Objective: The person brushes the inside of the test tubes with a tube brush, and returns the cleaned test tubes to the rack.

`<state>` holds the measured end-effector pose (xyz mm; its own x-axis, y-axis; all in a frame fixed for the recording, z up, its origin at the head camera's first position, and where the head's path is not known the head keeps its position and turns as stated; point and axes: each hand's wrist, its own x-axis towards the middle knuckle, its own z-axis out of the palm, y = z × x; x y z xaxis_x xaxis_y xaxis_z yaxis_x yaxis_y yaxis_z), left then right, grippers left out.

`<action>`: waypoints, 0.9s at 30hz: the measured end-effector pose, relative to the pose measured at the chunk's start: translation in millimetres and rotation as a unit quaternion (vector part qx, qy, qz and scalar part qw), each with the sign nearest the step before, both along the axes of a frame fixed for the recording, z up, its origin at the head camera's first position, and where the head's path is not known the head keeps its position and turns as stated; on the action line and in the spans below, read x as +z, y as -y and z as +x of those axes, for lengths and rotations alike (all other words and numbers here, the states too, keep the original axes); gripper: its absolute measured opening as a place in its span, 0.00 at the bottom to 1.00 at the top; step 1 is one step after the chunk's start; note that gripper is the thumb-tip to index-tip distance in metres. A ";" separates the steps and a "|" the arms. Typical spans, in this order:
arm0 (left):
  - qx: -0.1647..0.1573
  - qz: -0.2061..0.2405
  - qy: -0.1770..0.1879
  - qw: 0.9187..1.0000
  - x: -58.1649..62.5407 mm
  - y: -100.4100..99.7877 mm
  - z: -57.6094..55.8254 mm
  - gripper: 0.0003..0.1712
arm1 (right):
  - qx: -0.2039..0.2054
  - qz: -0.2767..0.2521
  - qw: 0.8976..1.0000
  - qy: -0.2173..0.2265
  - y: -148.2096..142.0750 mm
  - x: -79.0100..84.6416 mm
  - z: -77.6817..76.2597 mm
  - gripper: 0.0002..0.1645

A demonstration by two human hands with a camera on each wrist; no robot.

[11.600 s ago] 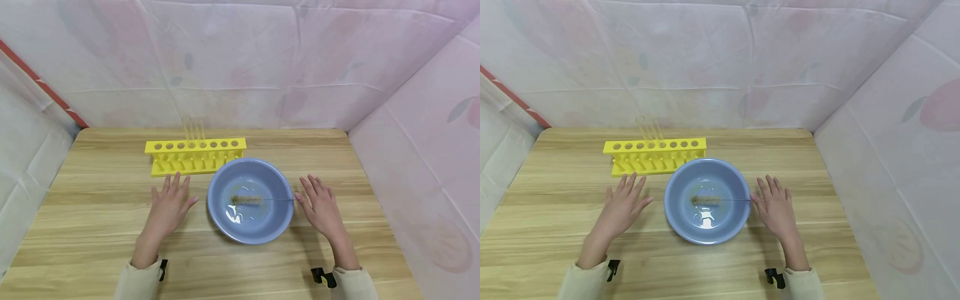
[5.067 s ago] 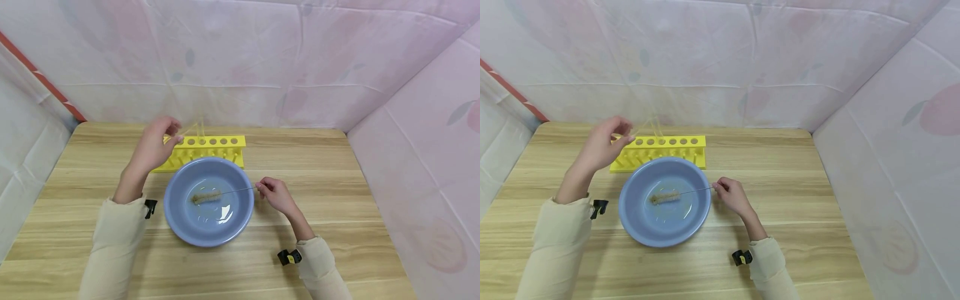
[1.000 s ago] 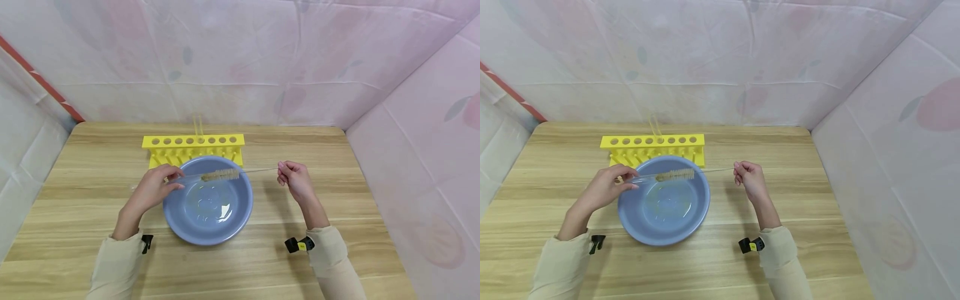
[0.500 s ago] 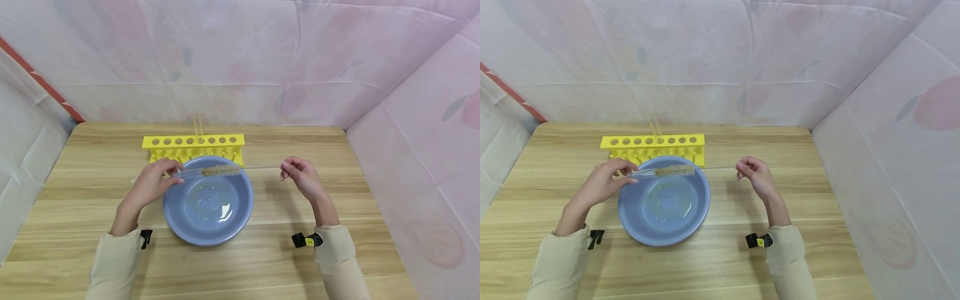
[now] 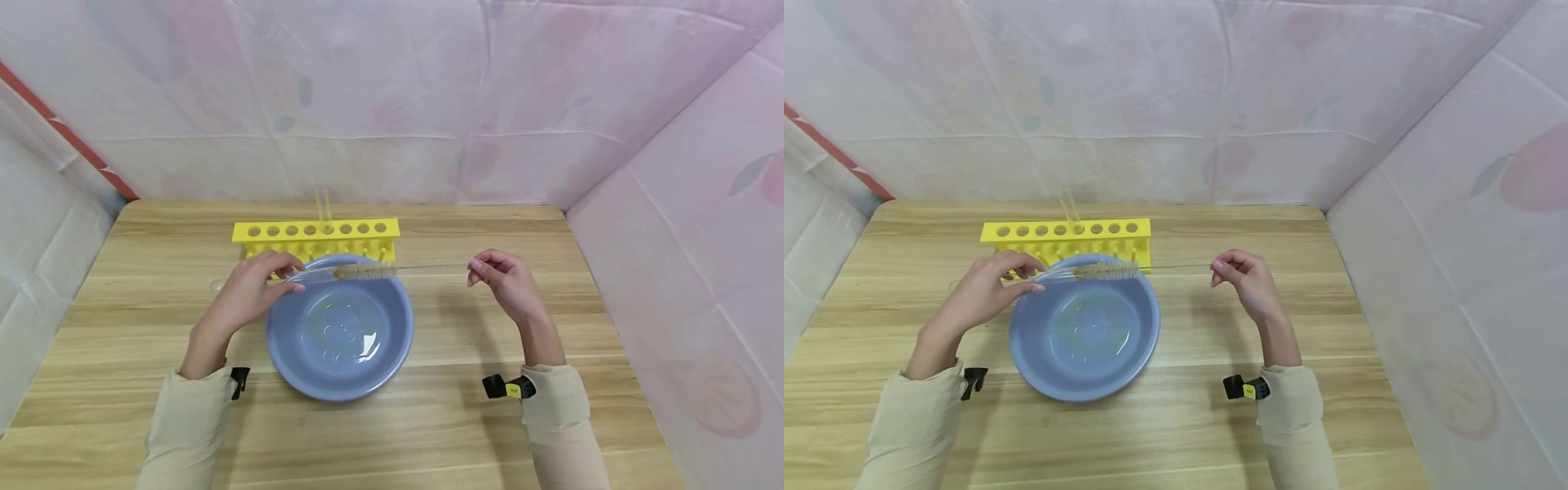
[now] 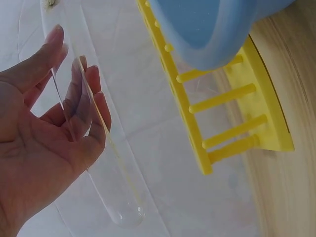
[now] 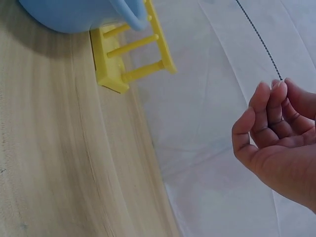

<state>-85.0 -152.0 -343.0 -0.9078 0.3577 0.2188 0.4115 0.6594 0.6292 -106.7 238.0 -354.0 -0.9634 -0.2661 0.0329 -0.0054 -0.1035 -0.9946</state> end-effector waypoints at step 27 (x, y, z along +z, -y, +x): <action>0.012 0.001 0.008 1.000 0.5 -2.7 1.2 0.13 | -0.034 0.034 0.998 0.029 0.8 0.8 -1.7 0.07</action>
<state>-83.9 -149.3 -342.5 -0.9194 0.3359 0.2046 0.3856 0.6676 0.6369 -108.4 237.2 -353.3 -0.9790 -0.2000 -0.0386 0.0470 -0.0378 -0.9982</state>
